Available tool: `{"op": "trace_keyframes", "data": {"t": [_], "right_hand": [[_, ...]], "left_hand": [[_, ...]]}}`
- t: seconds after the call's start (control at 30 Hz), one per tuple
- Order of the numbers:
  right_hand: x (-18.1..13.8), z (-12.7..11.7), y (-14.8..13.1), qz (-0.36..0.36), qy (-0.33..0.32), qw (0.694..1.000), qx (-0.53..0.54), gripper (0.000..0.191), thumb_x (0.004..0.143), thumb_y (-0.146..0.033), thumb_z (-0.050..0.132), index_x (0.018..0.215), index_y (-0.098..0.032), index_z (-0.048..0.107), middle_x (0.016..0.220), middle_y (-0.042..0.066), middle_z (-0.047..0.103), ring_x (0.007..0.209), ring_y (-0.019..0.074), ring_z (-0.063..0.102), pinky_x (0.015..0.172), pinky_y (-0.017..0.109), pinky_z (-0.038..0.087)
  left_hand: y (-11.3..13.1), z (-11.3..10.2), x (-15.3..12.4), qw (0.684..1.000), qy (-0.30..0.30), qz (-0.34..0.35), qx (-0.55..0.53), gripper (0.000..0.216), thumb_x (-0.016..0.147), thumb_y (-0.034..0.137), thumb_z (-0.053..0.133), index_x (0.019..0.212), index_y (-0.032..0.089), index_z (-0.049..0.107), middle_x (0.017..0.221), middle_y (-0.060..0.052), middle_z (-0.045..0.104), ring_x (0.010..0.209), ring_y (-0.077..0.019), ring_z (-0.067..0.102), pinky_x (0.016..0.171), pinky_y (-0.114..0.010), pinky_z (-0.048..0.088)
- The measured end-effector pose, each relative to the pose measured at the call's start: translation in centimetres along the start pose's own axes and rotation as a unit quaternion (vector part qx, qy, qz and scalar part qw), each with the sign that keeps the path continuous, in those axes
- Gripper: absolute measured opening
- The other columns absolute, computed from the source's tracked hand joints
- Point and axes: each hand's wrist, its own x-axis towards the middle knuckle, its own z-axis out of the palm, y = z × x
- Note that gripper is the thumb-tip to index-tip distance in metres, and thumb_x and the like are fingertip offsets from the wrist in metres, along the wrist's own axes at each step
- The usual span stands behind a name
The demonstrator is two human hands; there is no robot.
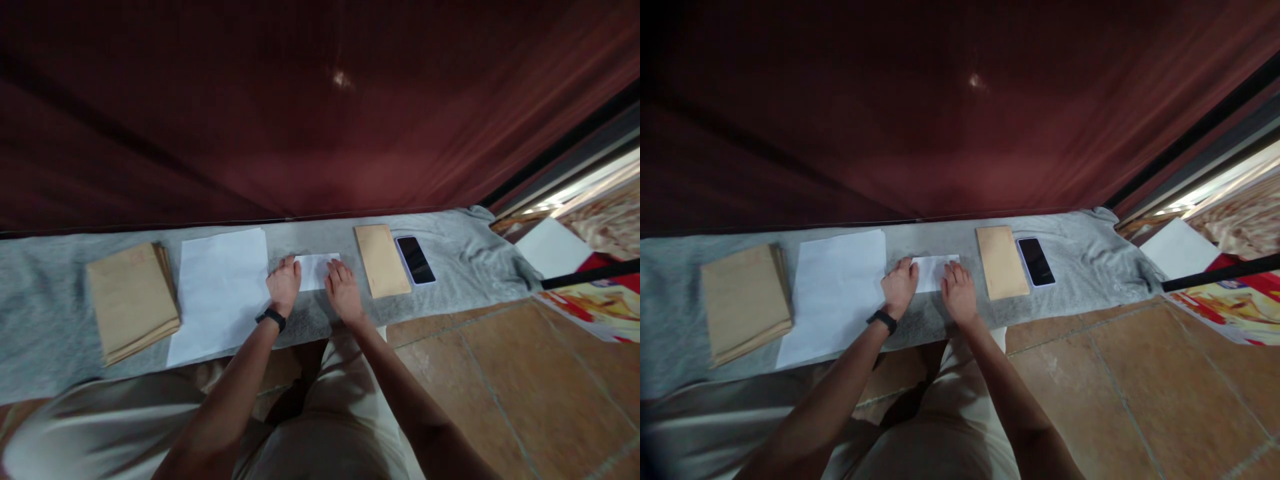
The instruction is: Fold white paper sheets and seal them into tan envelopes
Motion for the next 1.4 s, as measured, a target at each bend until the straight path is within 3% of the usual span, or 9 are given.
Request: {"op": "trace_keyframes", "data": {"t": [0.13,0.37,0.63,0.7,0.77,0.9,1.03,1.2,1.4], "right_hand": [[-0.7,1.1,-0.3,-0.019,-0.033,0.999,0.002,0.054,0.106,-0.039,0.039,0.154,-0.013,0.039,0.159,0.014,0.041,0.147,0.0275,0.035,0.120,0.048,0.029],[-1.1,1.6,-0.6,0.008,-0.034,0.999,-0.026,0.058,0.106,-0.043,0.039,0.157,-0.014,0.036,0.162,0.017,0.033,0.150,0.0308,0.031,0.121,0.052,0.024],[-1.0,1.5,-1.0,0.025,-0.041,0.998,-0.041,0.053,0.107,-0.034,0.034,0.157,-0.015,0.035,0.163,0.016,0.031,0.150,0.0306,0.030,0.121,0.053,0.023],[-1.0,1.5,-1.1,0.026,-0.039,0.998,-0.041,0.053,0.107,-0.033,0.034,0.157,-0.014,0.035,0.163,0.016,0.031,0.150,0.0309,0.030,0.121,0.053,0.023],[-1.0,1.5,-1.2,0.025,-0.037,0.998,-0.041,0.053,0.107,-0.033,0.035,0.157,-0.014,0.035,0.163,0.016,0.031,0.150,0.0307,0.030,0.121,0.053,0.022],[-1.1,1.4,-1.2,0.025,-0.047,0.998,-0.039,0.052,0.107,-0.030,0.036,0.157,-0.015,0.036,0.163,0.016,0.030,0.151,0.0299,0.028,0.122,0.052,0.020],[-1.1,1.6,-1.1,0.032,-0.045,0.998,-0.031,0.051,0.107,-0.031,0.036,0.156,-0.017,0.037,0.164,0.014,0.030,0.151,0.0286,0.028,0.122,0.051,0.020],[-1.0,1.9,-0.6,0.051,-0.016,0.998,-0.016,0.051,0.107,-0.030,0.033,0.155,-0.014,0.039,0.160,0.014,0.038,0.149,0.0276,0.033,0.121,0.051,0.023],[-0.5,1.7,0.8,0.088,0.018,0.996,-0.021,0.053,0.105,-0.029,0.034,0.153,-0.007,0.040,0.156,0.020,0.044,0.145,0.0296,0.038,0.118,0.052,0.028]], "left_hand": [[-0.1,0.1,0.0,1.000,0.007,-0.005,-0.009,0.038,0.102,0.035,0.036,0.125,0.020,0.062,0.115,-0.013,0.073,0.090,-0.0261,0.072,0.077,-0.034,0.052],[-0.1,0.3,0.1,1.000,0.006,-0.008,-0.021,0.037,0.102,0.035,0.037,0.124,0.020,0.062,0.114,-0.013,0.073,0.090,-0.0265,0.072,0.077,-0.035,0.052],[-0.3,0.0,0.0,0.997,0.039,-0.034,-0.065,0.035,0.100,0.033,0.041,0.126,0.018,0.059,0.108,-0.014,0.073,0.092,-0.0284,0.071,0.081,-0.039,0.053],[-0.1,0.1,-0.6,0.995,0.084,-0.008,-0.062,0.036,0.098,0.026,0.041,0.127,0.014,0.058,0.114,-0.017,0.070,0.104,-0.0301,0.068,0.090,-0.042,0.051],[0.4,0.4,-1.5,0.990,0.114,0.065,-0.056,0.040,0.097,0.020,0.039,0.132,0.012,0.057,0.125,-0.019,0.066,0.120,-0.0308,0.061,0.101,-0.045,0.047],[1.5,2.0,-3.2,0.974,0.066,0.209,-0.062,0.048,0.098,0.022,0.037,0.143,0.013,0.051,0.151,-0.014,0.051,0.147,-0.0272,0.037,0.119,-0.046,0.034],[1.3,3.1,-3.8,0.980,0.022,0.193,-0.052,0.054,0.102,0.028,0.031,0.151,0.009,0.041,0.159,-0.015,0.041,0.152,-0.0252,0.030,0.125,-0.046,0.024],[0.3,3.5,-3.8,0.984,0.025,0.169,-0.056,0.061,0.101,0.035,0.034,0.155,0.006,0.033,0.163,-0.017,0.033,0.155,-0.0263,0.022,0.126,-0.048,0.020],[0.4,3.8,-3.9,0.986,0.023,0.162,-0.043,0.062,0.101,0.037,0.034,0.157,0.011,0.030,0.164,-0.015,0.031,0.155,-0.0252,0.021,0.126,-0.048,0.017]]}}
